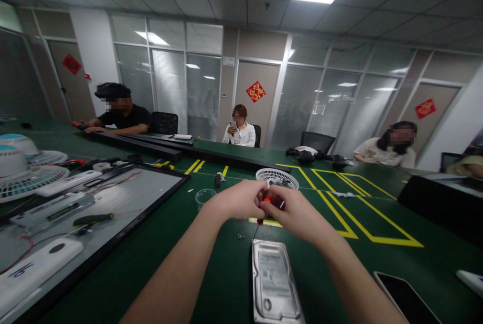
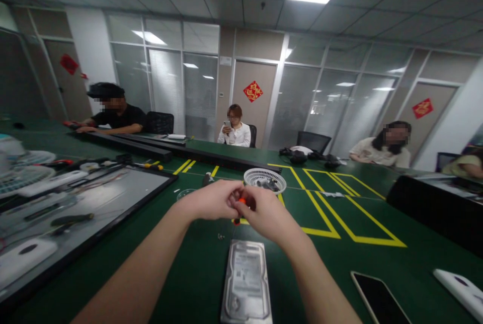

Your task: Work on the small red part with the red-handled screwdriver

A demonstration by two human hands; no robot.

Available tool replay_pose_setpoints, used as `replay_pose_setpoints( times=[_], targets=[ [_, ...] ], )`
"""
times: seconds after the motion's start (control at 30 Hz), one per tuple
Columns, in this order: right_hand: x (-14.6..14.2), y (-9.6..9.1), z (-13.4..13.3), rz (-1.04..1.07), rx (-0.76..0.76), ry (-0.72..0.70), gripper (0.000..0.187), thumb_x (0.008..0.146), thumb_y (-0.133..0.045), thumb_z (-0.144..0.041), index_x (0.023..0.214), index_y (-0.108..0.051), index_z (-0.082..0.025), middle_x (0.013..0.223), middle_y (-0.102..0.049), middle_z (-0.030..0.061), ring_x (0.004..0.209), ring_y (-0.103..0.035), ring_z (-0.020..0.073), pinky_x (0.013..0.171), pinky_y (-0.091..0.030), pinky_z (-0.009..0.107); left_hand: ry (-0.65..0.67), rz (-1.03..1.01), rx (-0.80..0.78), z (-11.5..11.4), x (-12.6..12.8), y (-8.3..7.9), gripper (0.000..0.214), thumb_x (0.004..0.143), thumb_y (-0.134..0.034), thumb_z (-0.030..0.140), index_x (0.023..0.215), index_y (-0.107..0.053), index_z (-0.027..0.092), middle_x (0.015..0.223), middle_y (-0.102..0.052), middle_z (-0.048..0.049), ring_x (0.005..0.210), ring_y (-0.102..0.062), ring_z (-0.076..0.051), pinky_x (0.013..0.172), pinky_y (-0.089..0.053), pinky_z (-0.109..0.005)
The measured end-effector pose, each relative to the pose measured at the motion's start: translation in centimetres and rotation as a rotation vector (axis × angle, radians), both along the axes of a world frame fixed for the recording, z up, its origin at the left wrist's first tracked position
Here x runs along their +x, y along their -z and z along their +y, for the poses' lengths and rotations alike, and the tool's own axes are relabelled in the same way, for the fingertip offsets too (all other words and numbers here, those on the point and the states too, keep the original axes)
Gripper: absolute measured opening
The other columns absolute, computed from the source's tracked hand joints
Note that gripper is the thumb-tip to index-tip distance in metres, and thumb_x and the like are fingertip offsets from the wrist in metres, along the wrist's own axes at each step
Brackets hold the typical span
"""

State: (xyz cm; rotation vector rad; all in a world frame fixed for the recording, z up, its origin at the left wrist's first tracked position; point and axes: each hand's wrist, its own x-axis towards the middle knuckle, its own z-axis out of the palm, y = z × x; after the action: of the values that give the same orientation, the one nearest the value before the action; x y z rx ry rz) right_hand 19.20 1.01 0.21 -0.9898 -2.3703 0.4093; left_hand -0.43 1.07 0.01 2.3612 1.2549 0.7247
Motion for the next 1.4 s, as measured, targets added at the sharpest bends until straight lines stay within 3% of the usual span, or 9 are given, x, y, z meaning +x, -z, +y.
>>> replay_pose_setpoints(
  times=[0.23, 0.43, 0.63, 0.8, 0.97, 1.13, 1.4],
  targets=[
    [-0.2, 0.0, -0.2, 0.008, 0.045, -0.033, 0.006, 0.097, -0.064, -0.024, 0.101, -0.069, -0.021, 0.094, -0.072, 0.0024, 0.080, -0.064, 0.0177, 0.072, -0.046, 0.029, -0.007, 0.014, -0.026, -0.8, 0.0, -0.9, 0.036, 0.070, -0.078, 0.022, 0.099, -0.057, 0.022, 0.095, -0.072, -0.0025, 0.081, -0.068, -0.020, 0.063, -0.044, -0.027],
    [0.2, -0.5, -0.5, -0.029, 0.085, -0.104, 0.022, 0.098, -0.055, -0.008, 0.106, -0.072, -0.020, 0.108, -0.071, 0.0077, 0.098, -0.065, 0.0209, 0.086, -0.049, 0.034, 0.016, -0.003, -0.042, -0.8, 0.0, -0.8, 0.033, 0.075, -0.074, 0.019, 0.105, -0.059, 0.022, 0.095, -0.072, -0.0026, 0.081, -0.069, -0.020, 0.062, -0.045, -0.027],
    [0.1, -0.5, -0.6, -0.052, 0.060, 0.000, 0.007, 0.095, -0.065, -0.019, 0.099, -0.070, -0.020, 0.094, -0.073, 0.0043, 0.083, -0.065, 0.0191, 0.072, -0.045, 0.030, 0.016, -0.025, -0.043, -0.7, 0.1, -0.7, 0.033, 0.071, -0.079, 0.021, 0.097, -0.058, 0.022, 0.095, -0.073, -0.0017, 0.081, -0.068, -0.020, 0.065, -0.045, -0.027],
    [-0.2, -0.5, -0.6, -0.056, 0.073, 0.035, 0.006, 0.096, -0.065, -0.023, 0.098, -0.070, -0.021, 0.092, -0.073, 0.0039, 0.079, -0.064, 0.0184, 0.068, -0.042, 0.029, -0.002, 0.031, 0.006, -0.8, 0.1, -0.9, 0.025, 0.076, -0.075, 0.021, 0.096, -0.059, 0.022, 0.099, -0.073, -0.0034, 0.084, -0.067, -0.021, 0.066, -0.044, -0.028],
    [-0.1, -0.6, -0.7, -0.004, 0.124, -0.083, 0.018, 0.094, -0.063, -0.010, 0.107, -0.069, -0.020, 0.108, -0.073, 0.0059, 0.093, -0.066, 0.0198, 0.082, -0.047, 0.032, -0.017, 0.035, -0.009, -1.0, 0.0, -0.8, 0.031, 0.077, -0.072, 0.019, 0.105, -0.059, 0.022, 0.103, -0.073, -0.0048, 0.089, -0.069, -0.022, 0.069, -0.047, -0.028],
    [-0.2, -0.6, -0.6, 0.028, 0.116, -0.177, 0.031, 0.092, -0.051, 0.004, 0.097, -0.070, -0.019, 0.113, -0.071, 0.0068, 0.101, -0.065, 0.0186, 0.089, -0.048, 0.032, 0.014, 0.040, 0.009, -0.9, 0.0, -0.8, 0.049, 0.074, -0.072, 0.017, 0.121, -0.060, 0.023, 0.111, -0.074, -0.0062, 0.095, -0.070, -0.024, 0.076, -0.050, -0.031],
    [-0.9, 0.6, 0.3, -0.031, 0.200, -0.004, 0.004, 0.096, -0.068, -0.017, 0.093, -0.069, -0.019, 0.096, -0.069, 0.0048, 0.085, -0.063, 0.0194, 0.075, -0.044, 0.032, -0.019, 0.044, 0.000, -0.7, -0.1, -0.9, 0.027, 0.076, -0.074, 0.022, 0.097, -0.058, 0.022, 0.101, -0.073, -0.0041, 0.090, -0.069, -0.023, 0.071, -0.049, -0.029]
  ],
)
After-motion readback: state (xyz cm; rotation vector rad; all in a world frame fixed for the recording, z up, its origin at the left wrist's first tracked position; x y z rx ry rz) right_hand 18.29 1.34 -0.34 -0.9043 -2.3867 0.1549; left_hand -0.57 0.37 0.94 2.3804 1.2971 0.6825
